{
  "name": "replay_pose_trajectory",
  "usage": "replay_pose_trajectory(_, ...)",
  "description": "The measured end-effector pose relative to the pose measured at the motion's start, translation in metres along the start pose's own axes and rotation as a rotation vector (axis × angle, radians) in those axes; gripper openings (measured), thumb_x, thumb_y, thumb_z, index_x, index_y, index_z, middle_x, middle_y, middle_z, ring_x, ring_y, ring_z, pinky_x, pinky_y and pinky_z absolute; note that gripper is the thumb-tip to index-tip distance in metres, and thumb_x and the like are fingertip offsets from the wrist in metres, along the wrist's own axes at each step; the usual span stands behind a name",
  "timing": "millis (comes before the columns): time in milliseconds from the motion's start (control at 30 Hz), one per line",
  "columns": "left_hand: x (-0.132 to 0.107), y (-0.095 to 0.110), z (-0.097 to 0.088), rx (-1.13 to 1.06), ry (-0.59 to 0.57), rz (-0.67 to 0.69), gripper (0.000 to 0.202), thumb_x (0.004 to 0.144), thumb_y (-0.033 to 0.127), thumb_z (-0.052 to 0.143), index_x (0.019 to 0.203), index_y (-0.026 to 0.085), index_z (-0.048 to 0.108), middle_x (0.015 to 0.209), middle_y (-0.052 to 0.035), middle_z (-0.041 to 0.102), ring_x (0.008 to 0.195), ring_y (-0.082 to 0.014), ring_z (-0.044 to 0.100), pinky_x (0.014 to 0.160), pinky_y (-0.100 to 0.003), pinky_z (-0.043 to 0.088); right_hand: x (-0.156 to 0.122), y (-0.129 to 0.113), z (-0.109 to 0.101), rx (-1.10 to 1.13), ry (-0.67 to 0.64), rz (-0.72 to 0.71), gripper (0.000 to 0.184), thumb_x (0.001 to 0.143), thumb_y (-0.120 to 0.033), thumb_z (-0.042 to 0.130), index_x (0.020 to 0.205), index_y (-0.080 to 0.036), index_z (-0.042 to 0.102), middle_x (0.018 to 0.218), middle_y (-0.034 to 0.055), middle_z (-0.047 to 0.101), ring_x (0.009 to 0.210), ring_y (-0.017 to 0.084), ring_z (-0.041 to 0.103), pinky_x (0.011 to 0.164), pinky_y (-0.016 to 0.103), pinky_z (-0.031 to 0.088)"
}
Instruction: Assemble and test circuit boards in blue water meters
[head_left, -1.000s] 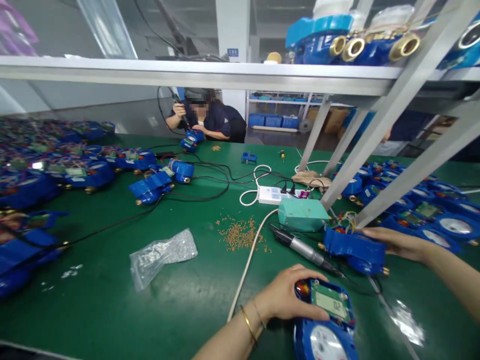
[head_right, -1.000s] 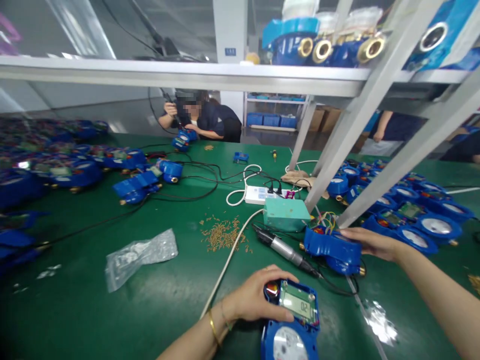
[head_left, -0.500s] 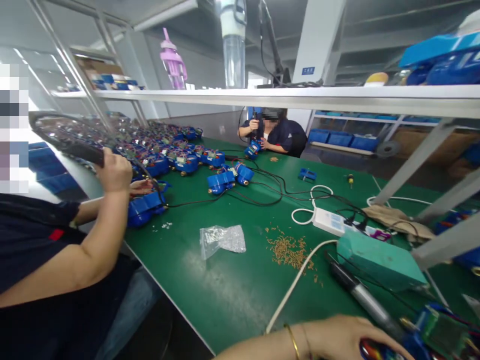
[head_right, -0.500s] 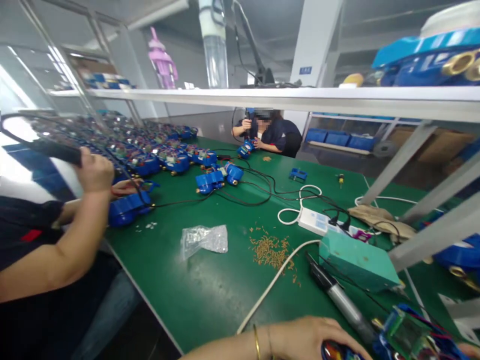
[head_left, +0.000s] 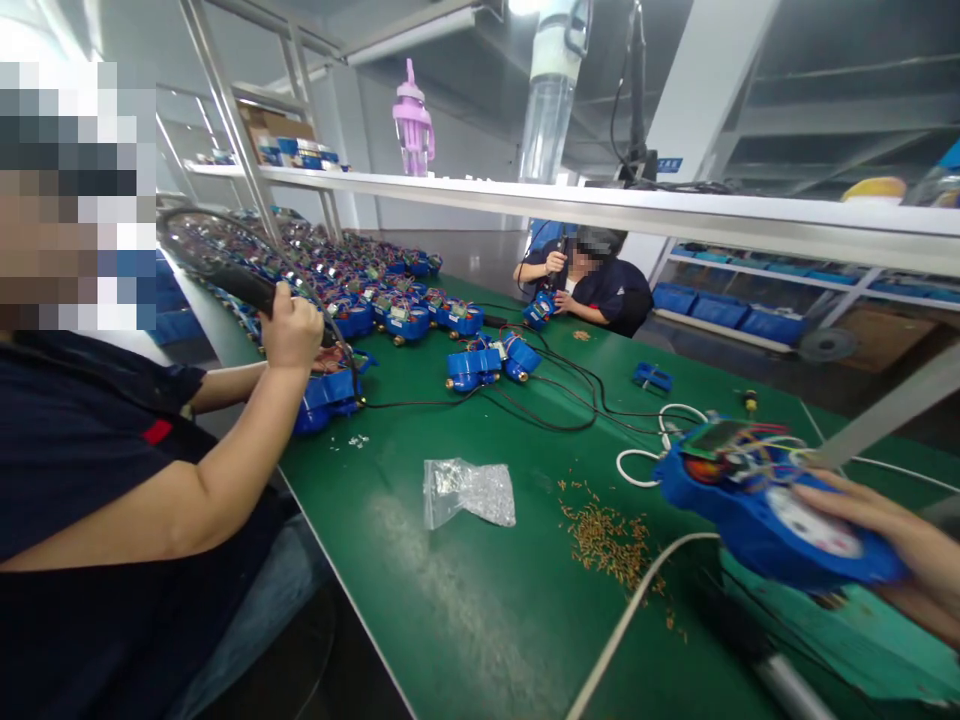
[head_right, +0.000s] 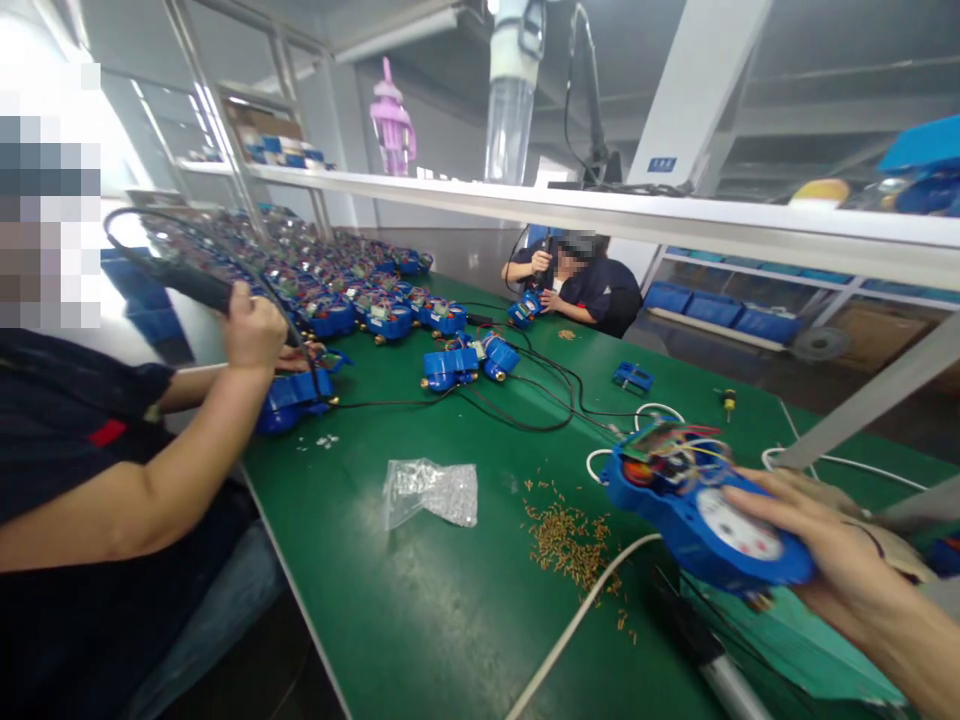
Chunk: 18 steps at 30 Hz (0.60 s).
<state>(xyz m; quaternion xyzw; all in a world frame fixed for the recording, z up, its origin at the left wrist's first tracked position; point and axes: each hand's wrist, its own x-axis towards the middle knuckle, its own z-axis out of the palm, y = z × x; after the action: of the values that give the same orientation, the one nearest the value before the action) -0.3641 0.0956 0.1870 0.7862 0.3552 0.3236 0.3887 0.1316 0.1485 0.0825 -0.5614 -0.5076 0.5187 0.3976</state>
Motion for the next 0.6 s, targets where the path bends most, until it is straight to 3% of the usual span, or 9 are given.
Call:
replay_pose_trajectory(33, -0.008, -0.01, -0.029, 0.027, 0.058, -0.007, 0.053, 0.096, 0.059, 0.028, 0.125, 0.034, 0.065, 0.089, 0.0064, 0.068, 0.094, -0.0218, 0.073, 0.072, -0.041, 0.056, 0.02, 0.002, 0.024, 0.068, -0.009, 0.055, 0.018, 0.091, -0.028, 0.069, 0.106, -0.02, 0.062, 0.094, 0.004, 0.066, 0.064, 0.012, 0.061, 0.051, 0.022, 0.051)
replay_pose_trajectory(100, -0.019, -0.037, -0.069, 0.079, 0.166, -0.014, 0.052, 0.091, 0.065, 0.027, 0.121, 0.047, 0.065, 0.081, 0.0106, 0.063, 0.095, -0.0224, 0.073, 0.062, -0.038, 0.048, 0.057, 0.011, 0.079, 0.165, -0.029, 0.112, 0.027, 0.076, -0.017, 0.081, 0.094, -0.019, 0.061, 0.081, 0.0015, 0.067, 0.059, 0.012, 0.062, 0.052, 0.022, 0.052)
replay_pose_trajectory(133, -0.023, -0.052, -0.082, 0.107, 0.207, -0.02, 0.049, 0.087, 0.067, 0.033, 0.119, 0.049, 0.065, 0.077, 0.0112, 0.061, 0.093, -0.0224, 0.073, 0.059, -0.036, 0.045, 0.073, 0.018, 0.108, 0.189, -0.05, 0.119, 0.028, 0.075, -0.014, 0.082, 0.092, -0.018, 0.06, 0.078, 0.0007, 0.066, 0.059, 0.012, 0.062, 0.054, 0.022, 0.053)
replay_pose_trajectory(233, -0.028, -0.093, -0.106, 0.186, 0.278, -0.039, 0.04, 0.081, 0.065, 0.046, 0.112, 0.052, 0.068, 0.071, 0.0111, 0.059, 0.087, -0.0212, 0.074, 0.053, -0.031, 0.041, 0.113, 0.036, 0.181, 0.223, -0.136, 0.131, 0.012, 0.092, -0.022, 0.068, 0.093, -0.013, 0.061, 0.08, -0.0007, 0.064, 0.062, 0.011, 0.061, 0.058, 0.023, 0.054)
replay_pose_trajectory(400, -0.028, -0.131, -0.126, 0.277, 0.236, -0.058, 0.03, 0.077, 0.059, 0.052, 0.098, 0.052, 0.073, 0.054, 0.0115, 0.054, 0.065, -0.0147, 0.073, 0.042, -0.02, 0.035, 0.158, 0.05, 0.264, 0.235, -0.279, 0.086, 0.02, 0.097, -0.031, 0.062, 0.107, -0.013, 0.062, 0.094, 0.0027, 0.065, 0.073, 0.013, 0.064, 0.065, 0.028, 0.057)
replay_pose_trajectory(500, -0.026, -0.131, -0.126, 0.3, 0.131, -0.057, 0.026, 0.073, 0.059, 0.054, 0.084, 0.049, 0.075, 0.044, 0.011, 0.047, 0.053, -0.012, 0.069, 0.037, -0.014, 0.027, 0.178, 0.045, 0.305, 0.22, -0.335, 0.026, 0.025, 0.097, -0.033, 0.062, 0.113, -0.014, 0.061, 0.104, 0.0055, 0.065, 0.084, 0.016, 0.065, 0.073, 0.033, 0.058)
replay_pose_trajectory(600, -0.022, -0.116, -0.12, 0.302, -0.003, -0.057, 0.035, 0.074, 0.063, 0.047, 0.067, 0.043, 0.075, 0.039, 0.009, 0.043, 0.05, -0.0112, 0.067, 0.037, -0.013, 0.023, 0.189, 0.037, 0.333, 0.154, -0.349, -0.049, 0.03, 0.098, -0.036, 0.06, 0.118, -0.015, 0.06, 0.112, 0.0076, 0.063, 0.092, 0.019, 0.065, 0.079, 0.037, 0.057)
